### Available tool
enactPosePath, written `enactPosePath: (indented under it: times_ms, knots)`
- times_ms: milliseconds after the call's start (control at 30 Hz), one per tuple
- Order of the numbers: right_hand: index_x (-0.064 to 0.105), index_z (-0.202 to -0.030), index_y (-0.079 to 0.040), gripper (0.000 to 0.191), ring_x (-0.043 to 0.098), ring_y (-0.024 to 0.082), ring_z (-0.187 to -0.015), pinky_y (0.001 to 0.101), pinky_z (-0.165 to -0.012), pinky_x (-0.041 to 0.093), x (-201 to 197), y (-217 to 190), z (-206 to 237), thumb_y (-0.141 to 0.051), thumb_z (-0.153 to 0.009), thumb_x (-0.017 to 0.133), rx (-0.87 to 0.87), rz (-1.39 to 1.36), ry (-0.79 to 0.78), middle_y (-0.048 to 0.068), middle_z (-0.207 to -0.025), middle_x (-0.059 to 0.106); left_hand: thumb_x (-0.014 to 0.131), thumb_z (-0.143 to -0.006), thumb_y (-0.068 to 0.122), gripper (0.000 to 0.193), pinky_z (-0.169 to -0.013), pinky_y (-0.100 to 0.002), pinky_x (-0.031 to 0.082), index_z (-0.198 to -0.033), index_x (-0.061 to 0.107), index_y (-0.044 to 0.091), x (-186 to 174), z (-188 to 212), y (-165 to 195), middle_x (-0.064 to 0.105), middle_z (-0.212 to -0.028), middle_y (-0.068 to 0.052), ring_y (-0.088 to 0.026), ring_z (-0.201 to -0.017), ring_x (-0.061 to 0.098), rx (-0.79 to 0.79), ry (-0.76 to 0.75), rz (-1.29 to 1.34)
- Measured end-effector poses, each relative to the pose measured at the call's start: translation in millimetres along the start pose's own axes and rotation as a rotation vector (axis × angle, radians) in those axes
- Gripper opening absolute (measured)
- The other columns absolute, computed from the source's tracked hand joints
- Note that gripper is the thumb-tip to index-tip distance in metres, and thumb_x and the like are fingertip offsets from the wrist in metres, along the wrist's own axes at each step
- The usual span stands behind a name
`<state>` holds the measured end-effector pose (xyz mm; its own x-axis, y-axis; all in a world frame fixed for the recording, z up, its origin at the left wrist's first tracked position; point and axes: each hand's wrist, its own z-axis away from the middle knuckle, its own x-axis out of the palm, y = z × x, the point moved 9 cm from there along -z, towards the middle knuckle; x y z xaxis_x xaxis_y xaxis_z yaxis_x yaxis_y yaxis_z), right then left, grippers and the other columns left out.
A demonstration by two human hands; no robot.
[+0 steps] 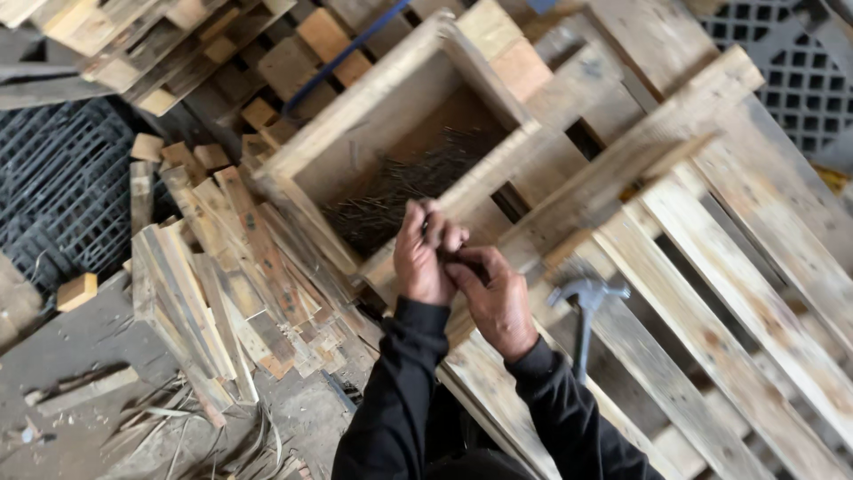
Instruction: The person repeatedly picks nails from a wooden box and hammers them into a wooden pallet. The person uses a hammer to drive the nails into the wood slats of the pallet.
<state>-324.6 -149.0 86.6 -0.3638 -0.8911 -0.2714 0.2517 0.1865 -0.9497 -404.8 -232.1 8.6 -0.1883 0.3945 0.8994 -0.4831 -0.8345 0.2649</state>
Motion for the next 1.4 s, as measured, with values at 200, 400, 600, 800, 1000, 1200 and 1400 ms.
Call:
enactPosePath:
  times_ms: [200,400,600,800,1000,1200,1400]
  knots:
    - [0.074,-0.100,0.000,0.022,0.073,0.015,-0.071,0.0320,-0.066,0.057,-61.8,69.3,129.2,-0.018,-0.090,0.078,0.381,0.204,-0.141,0.012,-0.079,0.075,0.059,-0.097,0.052,0.039,-0.080,-0.038,0.057,-0.090,0.058,0.014,-43.8,143.0,-90.2,0.036,-0.060,0.005,-0.011,-0.054,0.043,-0.252,0.132,0.115]
    - [0.062,-0.093,0.001,0.021,0.068,0.015,-0.066,0.0336,-0.061,0.055,-125.9,77.7,232.5,-0.015,-0.088,0.075,0.266,0.162,0.037,0.011,-0.072,0.071,0.060,-0.104,0.047,0.041,-0.069,-0.030,0.052,-0.093,0.062,0.007,-64.2,220.2,-189.5,0.036,-0.062,0.005,-0.009,-0.058,0.041,-0.529,0.080,0.622]
    - [0.059,-0.098,-0.001,0.012,0.067,0.014,-0.083,0.0317,-0.077,0.057,-190.2,68.6,280.3,-0.010,-0.097,0.067,0.000,-0.239,0.165,0.008,-0.095,0.070,0.063,-0.104,0.040,0.036,-0.064,-0.027,0.048,-0.094,0.061,0.006,-34.6,244.3,-258.2,0.038,-0.063,0.006,-0.008,-0.058,0.041,-0.698,0.031,0.779]
    - [0.061,-0.098,-0.002,0.009,0.068,0.015,-0.078,0.0299,-0.075,0.057,-217.4,94.8,278.2,-0.010,-0.101,0.064,0.123,-0.571,0.237,0.009,-0.089,0.068,0.065,-0.098,0.044,0.036,-0.046,-0.021,0.038,-0.094,0.062,0.008,-13.2,256.7,-247.5,0.049,-0.070,0.004,-0.006,-0.054,0.042,-0.596,0.057,0.196]
    - [0.058,-0.097,-0.003,0.015,0.059,0.012,-0.069,0.0281,-0.063,0.049,-177.5,127.8,243.9,-0.013,-0.103,0.067,0.289,-0.589,0.267,0.007,-0.083,0.066,0.072,-0.098,0.034,0.028,-0.039,-0.020,0.033,-0.098,0.065,0.007,-19.8,277.4,-211.8,0.060,-0.073,0.001,-0.006,-0.053,0.053,-0.509,0.070,-0.322]
    - [0.055,-0.116,0.003,0.050,0.064,0.023,-0.083,0.0387,-0.069,0.056,-159.2,116.3,237.2,-0.028,-0.086,0.080,0.122,0.317,0.354,0.016,-0.102,0.062,0.078,-0.095,0.025,0.024,-0.041,-0.022,0.040,-0.102,0.075,0.002,-63.8,210.0,-160.2,0.069,-0.080,-0.004,-0.006,-0.053,0.051,-0.264,0.220,-0.680]
    - [0.055,-0.112,0.001,0.052,0.063,0.030,-0.083,0.0444,-0.070,0.051,-150.0,137.2,224.8,-0.027,-0.078,0.082,0.429,0.743,0.182,0.019,-0.098,0.062,0.068,-0.100,0.024,0.020,-0.067,-0.032,0.060,-0.108,0.073,0.007,-32.1,95.6,-112.3,0.077,-0.092,-0.007,-0.017,-0.079,0.073,0.108,-0.047,-1.300]
